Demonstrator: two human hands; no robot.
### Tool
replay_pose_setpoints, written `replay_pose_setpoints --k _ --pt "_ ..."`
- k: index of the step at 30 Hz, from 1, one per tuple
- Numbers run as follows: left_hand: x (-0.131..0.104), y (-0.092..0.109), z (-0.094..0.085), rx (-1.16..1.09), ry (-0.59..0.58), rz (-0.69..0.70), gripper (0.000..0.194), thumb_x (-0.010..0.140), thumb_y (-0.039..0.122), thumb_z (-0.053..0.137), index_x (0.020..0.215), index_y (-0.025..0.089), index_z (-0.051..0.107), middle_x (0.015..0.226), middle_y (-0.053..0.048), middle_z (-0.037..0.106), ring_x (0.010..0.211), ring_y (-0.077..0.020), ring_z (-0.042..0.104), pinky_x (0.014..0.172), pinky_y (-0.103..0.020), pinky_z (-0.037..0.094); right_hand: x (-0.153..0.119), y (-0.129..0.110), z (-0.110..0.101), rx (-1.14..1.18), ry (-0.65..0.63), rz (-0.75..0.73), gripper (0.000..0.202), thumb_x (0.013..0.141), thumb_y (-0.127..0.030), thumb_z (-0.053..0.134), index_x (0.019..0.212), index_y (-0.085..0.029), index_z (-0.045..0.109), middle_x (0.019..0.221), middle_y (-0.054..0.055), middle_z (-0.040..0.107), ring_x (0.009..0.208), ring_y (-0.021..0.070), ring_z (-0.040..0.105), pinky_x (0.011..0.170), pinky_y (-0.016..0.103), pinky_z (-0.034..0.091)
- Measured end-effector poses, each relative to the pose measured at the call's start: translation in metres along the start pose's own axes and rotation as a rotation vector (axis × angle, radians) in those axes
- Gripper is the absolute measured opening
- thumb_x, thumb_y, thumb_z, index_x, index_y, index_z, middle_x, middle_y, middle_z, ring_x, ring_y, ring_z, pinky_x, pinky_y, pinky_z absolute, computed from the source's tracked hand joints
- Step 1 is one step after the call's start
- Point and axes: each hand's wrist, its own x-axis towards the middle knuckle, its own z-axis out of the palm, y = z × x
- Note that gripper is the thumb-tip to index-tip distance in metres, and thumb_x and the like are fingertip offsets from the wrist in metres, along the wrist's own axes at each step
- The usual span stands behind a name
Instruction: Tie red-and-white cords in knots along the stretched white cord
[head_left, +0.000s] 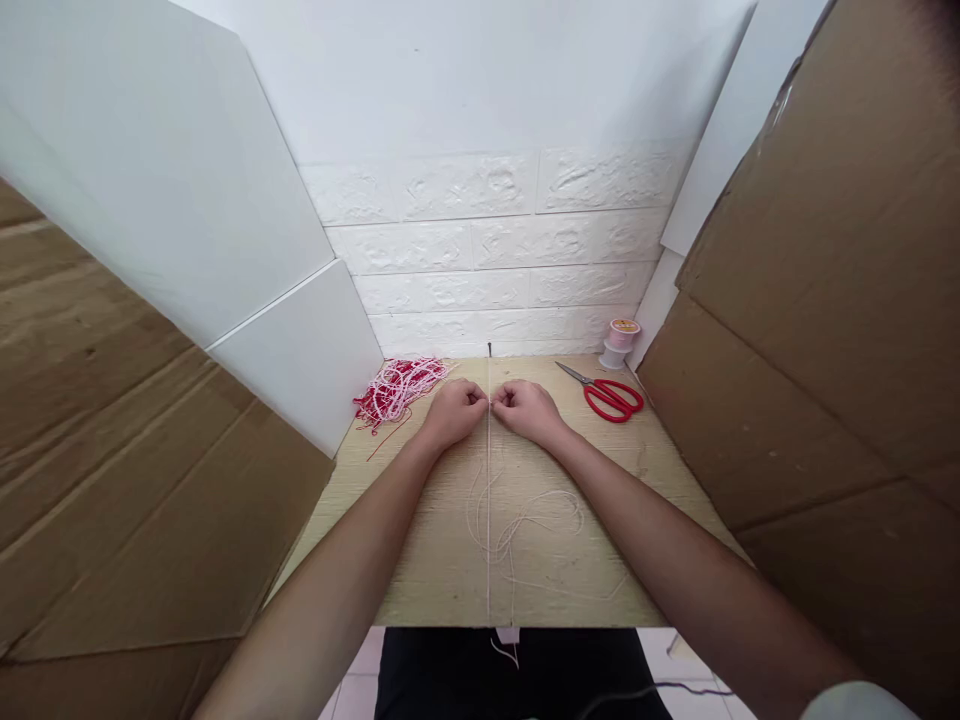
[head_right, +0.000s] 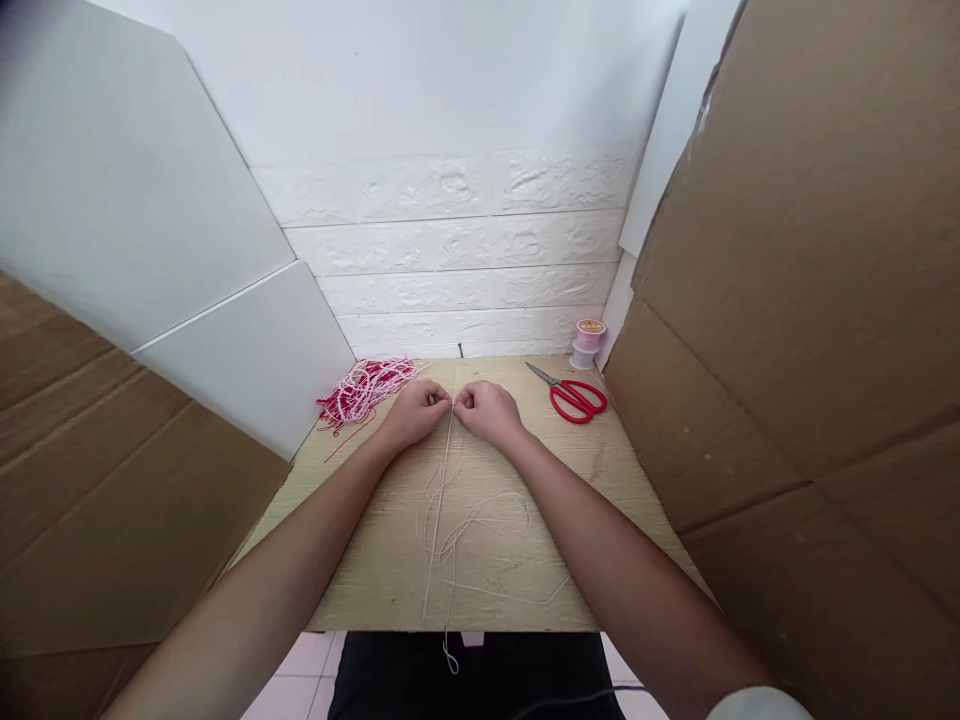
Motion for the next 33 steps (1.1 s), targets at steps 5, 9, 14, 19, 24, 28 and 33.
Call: replay_pose_setpoints --k 5,9,14,19,24,28,33 --pt "0.0012 -0.0054 0.0035 0.016 0.015 0.011 0.013 0.077 0.019 0.056 0.072 0.014 0.067 0.075 -0.003 0.064 0.072 -0.0153 0.055 0.067 -0.028 0.039 -0.0005 -0.0015 0.0013 -0.075 0.020 -0.042 0.013 0.080 -0.030 0.058 0.075 -0.019 0.064 0.079 -0.001 0.066 0.072 0.0130 0.054 0.062 0.026 0.029" --pt "0.0014 -0.0076 0.0050 0.031 0.020 0.008 0.013 0.077 0.020 0.056 0.071 0.014 0.065 0.074 -0.003 0.064 0.070 -0.0150 0.054 0.066 -0.028 0.038 -0.0003 -0.0017 0.0045 -0.115 0.055 -0.045 0.013 0.080 -0.030 0.058 0.075 -0.020 0.063 0.082 0.000 0.066 0.075 0.0139 0.053 0.062 0.027 0.029" --pt "0.0018 -0.0070 0.0055 0.038 0.026 -0.004 0.012 0.076 0.020 0.056 0.070 0.014 0.065 0.073 -0.003 0.064 0.069 -0.0147 0.054 0.065 -0.028 0.037 -0.0010 -0.0025 0.0065 -0.130 0.077 -0.040 0.013 0.081 -0.030 0.057 0.076 -0.020 0.062 0.084 0.000 0.066 0.075 0.0142 0.053 0.062 0.027 0.028" --pt "0.0016 -0.0064 0.0045 0.036 0.014 -0.017 0.012 0.076 0.019 0.056 0.070 0.014 0.066 0.072 -0.003 0.064 0.068 -0.0144 0.053 0.064 -0.028 0.037 -0.0015 -0.0032 0.0062 -0.135 0.080 -0.045 0.012 0.082 -0.029 0.058 0.076 -0.020 0.062 0.084 0.000 0.065 0.075 0.0142 0.053 0.062 0.028 0.029" --pt "0.0004 -0.0062 0.0046 0.029 0.012 -0.049 0.013 0.076 0.021 0.057 0.071 0.014 0.067 0.074 -0.003 0.065 0.069 -0.0147 0.054 0.065 -0.028 0.037 -0.0030 -0.0045 0.0055 -0.141 0.082 -0.054 0.012 0.082 -0.030 0.058 0.076 -0.020 0.062 0.083 0.000 0.065 0.076 0.0144 0.054 0.063 0.028 0.029" --pt "0.0002 -0.0075 0.0052 0.022 0.016 -0.029 0.013 0.077 0.021 0.056 0.071 0.015 0.066 0.075 -0.003 0.064 0.071 -0.0150 0.054 0.067 -0.028 0.038 -0.0041 -0.0041 0.0072 -0.159 0.103 -0.076 0.012 0.084 -0.030 0.057 0.077 -0.021 0.061 0.085 -0.001 0.065 0.077 0.0145 0.054 0.063 0.028 0.029" --pt "0.0005 -0.0085 0.0056 0.020 0.028 -0.028 0.013 0.078 0.021 0.055 0.072 0.015 0.065 0.076 -0.003 0.064 0.072 -0.0154 0.054 0.067 -0.029 0.038 -0.0028 -0.0019 0.0097 -0.160 0.112 -0.082 0.012 0.084 -0.028 0.056 0.078 -0.021 0.062 0.088 0.000 0.065 0.078 0.0142 0.055 0.063 0.028 0.029"
